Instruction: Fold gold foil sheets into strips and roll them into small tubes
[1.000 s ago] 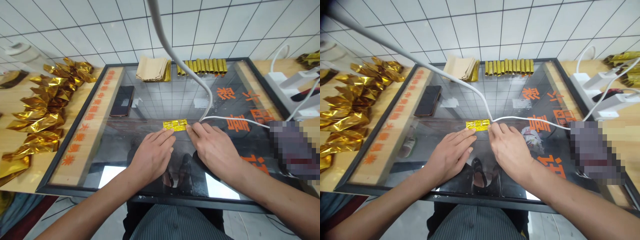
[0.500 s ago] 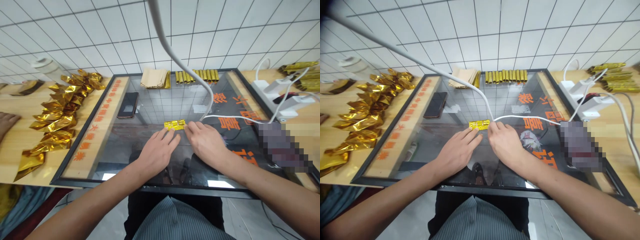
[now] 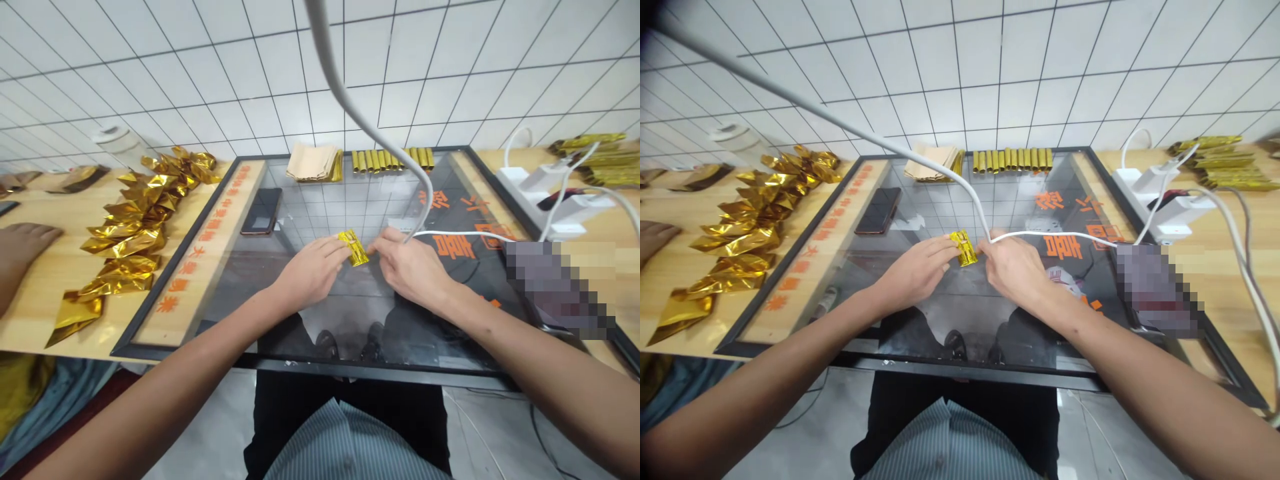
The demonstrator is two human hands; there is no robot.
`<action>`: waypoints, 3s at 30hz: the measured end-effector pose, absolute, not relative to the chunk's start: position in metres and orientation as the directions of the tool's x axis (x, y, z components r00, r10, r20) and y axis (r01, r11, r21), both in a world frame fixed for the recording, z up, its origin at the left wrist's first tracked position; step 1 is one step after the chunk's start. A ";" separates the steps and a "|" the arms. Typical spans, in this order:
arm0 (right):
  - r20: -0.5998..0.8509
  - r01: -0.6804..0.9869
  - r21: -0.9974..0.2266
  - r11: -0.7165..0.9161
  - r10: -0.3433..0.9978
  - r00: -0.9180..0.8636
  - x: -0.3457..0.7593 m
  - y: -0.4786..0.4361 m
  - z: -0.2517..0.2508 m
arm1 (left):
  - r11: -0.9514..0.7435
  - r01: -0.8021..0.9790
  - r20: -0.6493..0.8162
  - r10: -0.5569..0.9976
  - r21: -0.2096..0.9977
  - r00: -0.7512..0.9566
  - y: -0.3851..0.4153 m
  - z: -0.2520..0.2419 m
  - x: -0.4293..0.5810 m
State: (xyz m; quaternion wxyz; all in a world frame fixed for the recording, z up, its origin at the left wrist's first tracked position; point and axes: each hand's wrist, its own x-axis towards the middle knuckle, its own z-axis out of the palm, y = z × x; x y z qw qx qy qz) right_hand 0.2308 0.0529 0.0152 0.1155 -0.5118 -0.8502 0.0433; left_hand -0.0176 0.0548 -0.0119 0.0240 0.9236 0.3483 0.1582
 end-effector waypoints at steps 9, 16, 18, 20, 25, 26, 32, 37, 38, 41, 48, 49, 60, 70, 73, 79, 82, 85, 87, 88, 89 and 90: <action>0.233 0.761 -0.347 0.548 0.837 -0.496 0.240 0.065 -0.002 | -0.751 0.621 0.313 0.659 0.224 0.684 0.063 -0.018 -0.012; 0.288 0.712 -0.392 0.582 0.813 -0.506 0.247 0.076 -0.007 | -0.791 0.588 0.347 0.606 0.168 0.716 0.080 -0.022 -0.018; 0.282 0.715 -0.403 0.572 0.820 -0.498 0.248 0.077 -0.007 | -0.766 0.620 0.371 0.633 0.171 0.680 0.076 -0.022 -0.018; 0.289 0.711 -0.402 0.577 0.817 -0.500 0.249 0.079 -0.008 | -0.728 0.660 0.404 0.669 0.186 0.624 0.069 -0.020 -0.014; 0.308 0.666 -0.411 0.623 0.782 -0.541 0.251 0.085 -0.010 | -0.618 0.765 0.412 0.754 0.183 0.511 0.052 -0.012 0.002; 0.311 0.654 -0.421 0.628 0.777 -0.547 0.251 0.085 -0.010 | -0.616 0.771 0.411 0.752 0.160 0.515 0.050 -0.011 0.005; 0.281 0.637 -0.437 0.635 0.769 -0.574 0.250 0.086 -0.008 | -0.624 0.778 0.410 0.731 0.076 0.546 0.044 -0.009 0.007; 0.303 0.633 -0.411 0.656 0.754 -0.584 0.251 0.085 -0.010 | -0.623 0.778 0.372 0.742 0.079 0.557 0.042 -0.010 0.004; 0.309 0.636 -0.407 0.656 0.754 -0.580 0.251 0.085 -0.010 | -0.631 0.773 0.364 0.736 0.060 0.572 0.042 -0.010 0.004; 0.325 0.637 -0.426 0.642 0.766 -0.555 0.252 0.084 -0.010 | -0.663 0.748 0.353 0.700 0.001 0.620 0.045 -0.011 0.003; 0.387 0.624 -0.457 0.634 0.773 -0.502 0.252 0.087 -0.009 | -0.677 0.735 0.373 0.692 0.041 0.618 0.053 -0.011 -0.002; 0.376 0.631 -0.460 0.625 0.781 -0.499 0.252 0.088 -0.009 | -0.676 0.734 0.373 0.697 0.057 0.612 0.054 -0.011 -0.003; 0.299 0.618 -0.463 0.635 0.769 -0.566 0.254 0.090 -0.007 | -0.621 0.715 0.366 0.778 0.321 0.511 0.066 -0.017 -0.005; 0.317 0.519 -0.453 0.725 0.675 -0.666 0.257 0.092 -0.002 | -0.686 0.687 0.367 0.719 0.239 0.590 0.066 -0.015 -0.005; 0.313 0.470 -0.442 0.764 0.622 -0.718 0.259 0.091 0.003 | -0.722 0.652 0.332 0.689 0.231 0.645 0.064 -0.012 -0.008; 0.253 0.493 -0.482 0.725 0.654 -0.713 0.257 0.090 0.012 | -0.699 0.623 0.327 0.715 0.352 0.618 0.062 -0.012 -0.012; 0.215 0.542 -0.529 0.653 0.721 -0.659 0.255 0.090 0.011 | -0.686 0.617 0.335 0.727 0.386 0.599 0.062 -0.013 -0.012; 0.189 0.578 -0.585 0.569 0.789 -0.584 0.253 0.089 0.008 | -0.679 0.627 0.340 0.734 0.382 0.587 0.063 -0.013 -0.011; 0.169 0.586 -0.628 0.512 0.825 -0.540 0.252 0.089 0.006 | -0.666 0.639 0.336 0.746 0.384 0.575 0.063 -0.013 -0.010; 0.158 0.586 -0.647 0.488 0.837 -0.523 0.252 0.089 0.005 | -0.656 0.645 0.332 0.755 0.392 0.566 0.064 -0.013 -0.010; 0.147 0.585 -0.664 0.467 0.848 -0.510 0.252 0.089 0.005 | -0.645 0.650 0.328 0.764 0.401 0.556 0.064 -0.013 -0.009; 0.136 0.584 -0.676 0.449 0.855 -0.500 0.251 0.089 0.005 | -0.636 0.654 0.325 0.772 0.409 0.547 0.064 -0.012 -0.009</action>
